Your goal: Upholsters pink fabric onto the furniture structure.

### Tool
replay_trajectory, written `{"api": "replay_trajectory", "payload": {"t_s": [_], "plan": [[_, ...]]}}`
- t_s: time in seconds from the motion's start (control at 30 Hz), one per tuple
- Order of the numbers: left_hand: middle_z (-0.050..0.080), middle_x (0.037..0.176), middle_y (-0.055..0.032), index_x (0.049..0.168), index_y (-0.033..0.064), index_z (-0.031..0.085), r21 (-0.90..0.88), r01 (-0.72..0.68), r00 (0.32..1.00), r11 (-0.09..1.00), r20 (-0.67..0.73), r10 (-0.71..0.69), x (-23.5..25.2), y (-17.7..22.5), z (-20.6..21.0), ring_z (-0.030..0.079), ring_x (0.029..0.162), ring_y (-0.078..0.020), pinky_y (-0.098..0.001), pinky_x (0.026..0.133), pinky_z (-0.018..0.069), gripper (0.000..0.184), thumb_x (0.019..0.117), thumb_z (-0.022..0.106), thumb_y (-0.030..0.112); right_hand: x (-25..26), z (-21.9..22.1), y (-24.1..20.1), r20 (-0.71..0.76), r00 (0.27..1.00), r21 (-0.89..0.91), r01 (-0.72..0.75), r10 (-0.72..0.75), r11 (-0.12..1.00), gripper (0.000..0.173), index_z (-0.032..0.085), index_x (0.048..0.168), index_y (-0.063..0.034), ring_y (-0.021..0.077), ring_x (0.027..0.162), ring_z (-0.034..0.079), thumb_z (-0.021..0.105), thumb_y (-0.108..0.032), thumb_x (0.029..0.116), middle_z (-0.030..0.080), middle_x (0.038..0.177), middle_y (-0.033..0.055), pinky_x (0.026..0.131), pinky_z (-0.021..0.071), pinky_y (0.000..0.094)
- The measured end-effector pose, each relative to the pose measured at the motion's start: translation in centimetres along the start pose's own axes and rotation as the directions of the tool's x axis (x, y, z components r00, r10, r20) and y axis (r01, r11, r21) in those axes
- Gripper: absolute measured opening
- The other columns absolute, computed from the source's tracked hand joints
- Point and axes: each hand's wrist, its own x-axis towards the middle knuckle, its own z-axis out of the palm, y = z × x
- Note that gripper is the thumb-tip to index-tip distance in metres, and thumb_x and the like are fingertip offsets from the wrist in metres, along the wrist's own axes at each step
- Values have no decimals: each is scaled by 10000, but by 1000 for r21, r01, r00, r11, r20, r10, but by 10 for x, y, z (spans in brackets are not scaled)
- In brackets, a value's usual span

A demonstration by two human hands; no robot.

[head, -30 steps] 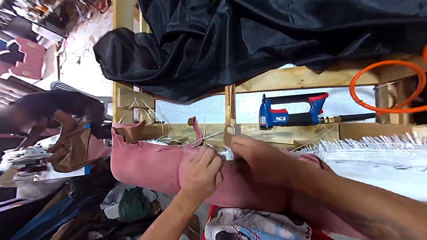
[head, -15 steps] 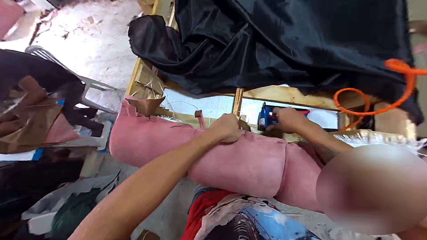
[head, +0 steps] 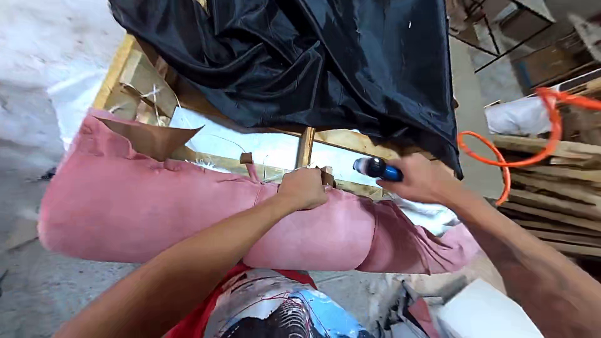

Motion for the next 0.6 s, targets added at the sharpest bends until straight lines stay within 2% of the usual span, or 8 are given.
{"api": "replay_trajectory", "payload": {"t_s": [0.07, 0.13, 0.2, 0.3, 0.4, 0.6], "plan": [[693, 905, -111, 969, 136, 669, -71, 1, 1000, 997, 28, 1, 4, -5, -1, 688, 885, -328, -603, 720, 540, 316, 913, 631, 445, -42, -12, -23, -76, 996, 107, 55, -47, 993, 249, 713, 885, -242, 80, 604, 630, 676, -488, 884, 632, 672, -87, 547, 545, 387], [686, 863, -112, 919, 133, 675, -117, -10, 999, 993, 50, 16, 9, -10, -1, 686, 853, -326, -604, 699, 536, 319, 930, 619, 447, -61, -8, -42, -96, 995, 219, 48, -27, 975, 275, 702, 849, -266, 9, 569, 611, 654, -536, 874, 629, 654, -131, 505, 535, 301], [683, 830, -125, 872, 113, 698, -184, -15, 997, 983, 76, 29, 15, -13, 0, 680, 823, -332, -617, 688, 532, 378, 936, 635, 481, -62, 0, -54, -101, 995, 267, 42, -16, 963, 309, 698, 821, -251, 12, 540, 595, 651, -549, 886, 617, 627, -122, 477, 518, 287], [688, 854, -142, 881, 88, 716, -225, -10, 995, 974, 93, 32, 16, -13, -3, 677, 842, -336, -624, 720, 530, 425, 944, 657, 504, -47, 10, -57, -129, 990, 210, 90, -64, 974, 297, 694, 779, -230, 28, 532, 586, 662, -507, 883, 599, 607, -106, 479, 503, 307], [699, 880, -133, 898, 104, 727, -203, 20, 996, 979, 86, -2, 14, -11, -3, 687, 868, -327, -610, 737, 544, 406, 951, 644, 497, -37, 12, -58, -92, 989, 150, 132, -119, 980, 265, 705, 796, -242, 21, 569, 594, 661, -486, 889, 608, 628, -110, 518, 508, 308], [697, 864, -129, 893, 99, 735, -229, 26, 997, 973, 81, -8, 18, -14, 0, 683, 850, -315, -600, 734, 541, 419, 951, 646, 504, -31, 17, -58, -143, 965, 103, 234, -218, 967, 213, 704, 799, -257, -18, 554, 579, 653, -445, 886, 599, 618, -136, 493, 486, 257]]}}
